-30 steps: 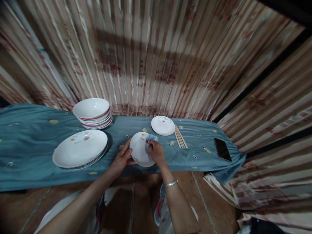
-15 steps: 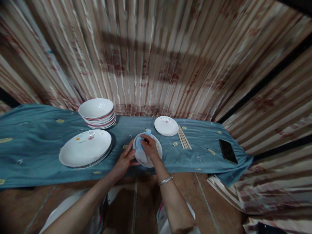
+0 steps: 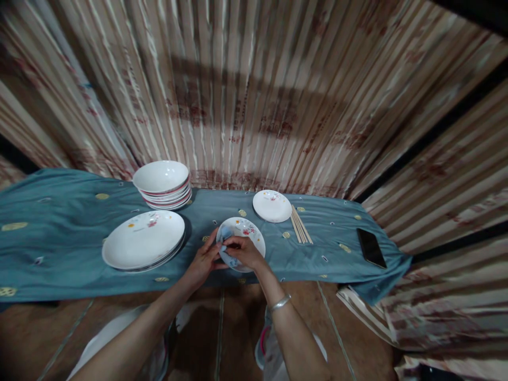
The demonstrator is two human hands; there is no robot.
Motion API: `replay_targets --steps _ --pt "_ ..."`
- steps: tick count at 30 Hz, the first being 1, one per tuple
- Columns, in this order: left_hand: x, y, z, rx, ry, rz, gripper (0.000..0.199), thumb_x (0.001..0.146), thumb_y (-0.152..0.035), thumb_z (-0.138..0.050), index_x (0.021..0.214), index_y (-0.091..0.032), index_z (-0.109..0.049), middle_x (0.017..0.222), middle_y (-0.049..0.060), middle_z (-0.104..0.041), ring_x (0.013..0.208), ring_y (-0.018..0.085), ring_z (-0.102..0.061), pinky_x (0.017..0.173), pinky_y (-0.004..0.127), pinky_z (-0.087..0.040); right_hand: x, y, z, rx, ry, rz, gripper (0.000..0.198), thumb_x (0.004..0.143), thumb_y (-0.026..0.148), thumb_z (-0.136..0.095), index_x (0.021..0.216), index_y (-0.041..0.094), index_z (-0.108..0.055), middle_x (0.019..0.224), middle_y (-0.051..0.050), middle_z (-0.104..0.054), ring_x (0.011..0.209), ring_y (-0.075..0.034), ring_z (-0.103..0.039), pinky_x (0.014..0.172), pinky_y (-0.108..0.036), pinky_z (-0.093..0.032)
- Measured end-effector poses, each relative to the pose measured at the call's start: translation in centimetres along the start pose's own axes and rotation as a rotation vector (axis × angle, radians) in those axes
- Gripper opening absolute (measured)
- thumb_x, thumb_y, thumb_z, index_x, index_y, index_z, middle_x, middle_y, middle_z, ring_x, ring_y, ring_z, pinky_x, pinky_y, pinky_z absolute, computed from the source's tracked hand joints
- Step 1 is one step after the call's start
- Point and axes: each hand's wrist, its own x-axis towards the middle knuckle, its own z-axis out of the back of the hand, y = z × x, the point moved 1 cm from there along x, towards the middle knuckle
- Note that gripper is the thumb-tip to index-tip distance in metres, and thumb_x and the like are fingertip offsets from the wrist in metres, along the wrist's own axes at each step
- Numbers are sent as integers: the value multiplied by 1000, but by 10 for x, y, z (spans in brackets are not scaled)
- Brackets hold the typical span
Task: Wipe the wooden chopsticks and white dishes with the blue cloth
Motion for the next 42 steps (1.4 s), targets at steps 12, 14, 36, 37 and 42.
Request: replay_targets --steps 12,14,36,37,42 --pt "2 -2 0 29 -31 22 67 85 -31 -55 146 -27 -27 118 11 -64 87 24 -67 57 31 -57 -30 18 25 -158 151 -294 17 62 24 -65 77 19 -72 67 2 -68 54 -9 -53 52 -19 -40" --pt "2 -3 0 33 -26 26 66 85 -31 -54 146 -27 -27 119 11 -64 87 24 -68 56 31 -57 -34 18 32 -217 139 -317 16 62 20 -63 75 19 -72 67 3 -68 56 -9 -54 53 -19 -41" --pt "2 -4 -2 45 -3 -21 69 80 -35 -62 143 -28 -34 127 9 -57 96 26 -64 60 34 -59 -16 1 43 -900 -382 -131 26 74 10 -51 89 22 -68 89 -2 -71 83 -18 -65 79 -28 -47" --pt "2 -4 -3 51 -3 -19 69 80 -35 -61 143 -28 -33 127 9 -57 96 26 -64 60 34 -59 -12 -1 41 -887 -394 -116 25 76 11 -50 91 22 -67 91 -2 -71 85 -19 -65 81 -29 -47" --pt "0 -6 -3 62 2 -17 67 82 -33 -59 143 -29 -33 131 9 -55 100 27 -62 62 33 -60 7 -9 28 -771 -419 60 27 79 14 -49 100 20 -65 104 -6 -68 99 -19 -61 93 -34 -45"
